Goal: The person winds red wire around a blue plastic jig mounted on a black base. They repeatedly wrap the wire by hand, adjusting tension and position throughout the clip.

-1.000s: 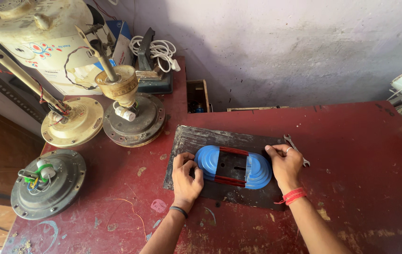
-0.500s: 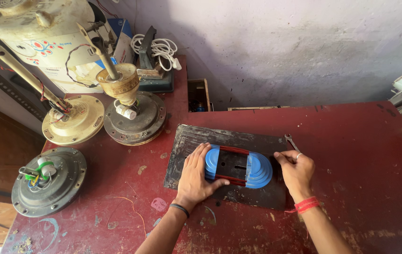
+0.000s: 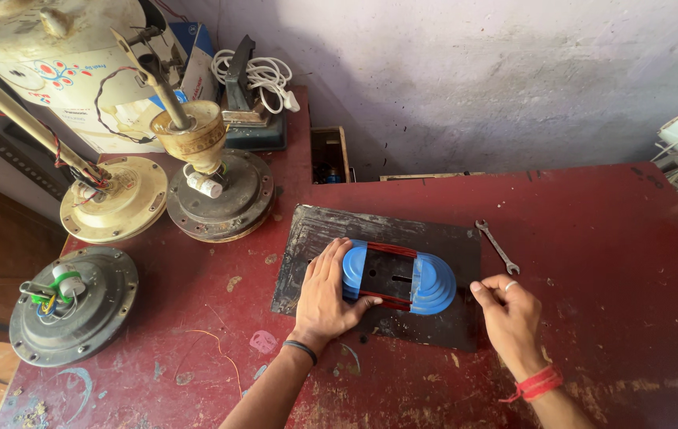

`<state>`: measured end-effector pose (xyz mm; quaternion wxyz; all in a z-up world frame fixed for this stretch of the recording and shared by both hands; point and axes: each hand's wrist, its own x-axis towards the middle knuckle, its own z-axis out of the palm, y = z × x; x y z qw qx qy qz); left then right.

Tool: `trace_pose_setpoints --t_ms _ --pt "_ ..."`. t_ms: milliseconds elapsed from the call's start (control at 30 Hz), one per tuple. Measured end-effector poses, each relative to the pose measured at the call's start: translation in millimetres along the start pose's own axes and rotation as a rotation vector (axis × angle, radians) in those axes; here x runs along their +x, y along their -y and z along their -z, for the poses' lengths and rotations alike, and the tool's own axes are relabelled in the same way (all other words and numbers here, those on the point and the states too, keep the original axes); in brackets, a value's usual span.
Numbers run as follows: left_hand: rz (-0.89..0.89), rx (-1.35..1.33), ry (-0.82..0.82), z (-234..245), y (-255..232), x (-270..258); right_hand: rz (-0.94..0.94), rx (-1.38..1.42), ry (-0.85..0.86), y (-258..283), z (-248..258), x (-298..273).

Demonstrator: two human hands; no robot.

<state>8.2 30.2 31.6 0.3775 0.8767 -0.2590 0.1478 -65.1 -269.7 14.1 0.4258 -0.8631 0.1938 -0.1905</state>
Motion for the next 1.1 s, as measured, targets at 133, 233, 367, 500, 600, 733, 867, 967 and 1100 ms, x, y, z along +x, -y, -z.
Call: trace_pose_setpoints --t_ms 133,233,367,500,600,733,867,967,1100 --pt "0.027 0.000 0.009 -0.3 -3.4 0.5 0.050 -0.061 -0.028 11.6 -4.9 -24.5" --pt "0.034 -0.004 0.020 -0.4 -3.1 -0.1 0.085 -0.139 -0.038 19.8 -23.5 -50.2" --pt "-0.003 -0.027 0.018 -0.7 0.1 -1.3 0.176 -0.175 -0.135 25.2 -45.9 -59.9" --pt "0.028 0.053 0.191 5.4 8.0 7.5 0.129 -0.228 -0.130 27.3 -47.2 -40.9" --pt "0.063 0.003 0.276 18.3 18.5 13.5 0.367 -0.180 -0.244 31.5 -47.0 -28.3" --pt "0.016 -0.007 0.154 17.1 10.4 4.7 0.153 -0.260 -0.165 43.3 -48.0 -20.2" --pt "0.025 -0.007 0.044 9.3 6.1 -2.8 0.119 -0.243 -0.120 48.2 -47.8 -23.0" --pt "0.065 -0.015 0.061 11.4 9.5 -2.5 0.319 -0.233 -0.185 54.4 -51.7 -27.8" --pt "0.081 -0.008 0.067 9.6 7.6 -3.5 0.094 -0.279 -0.083 59.5 -49.2 -38.9"
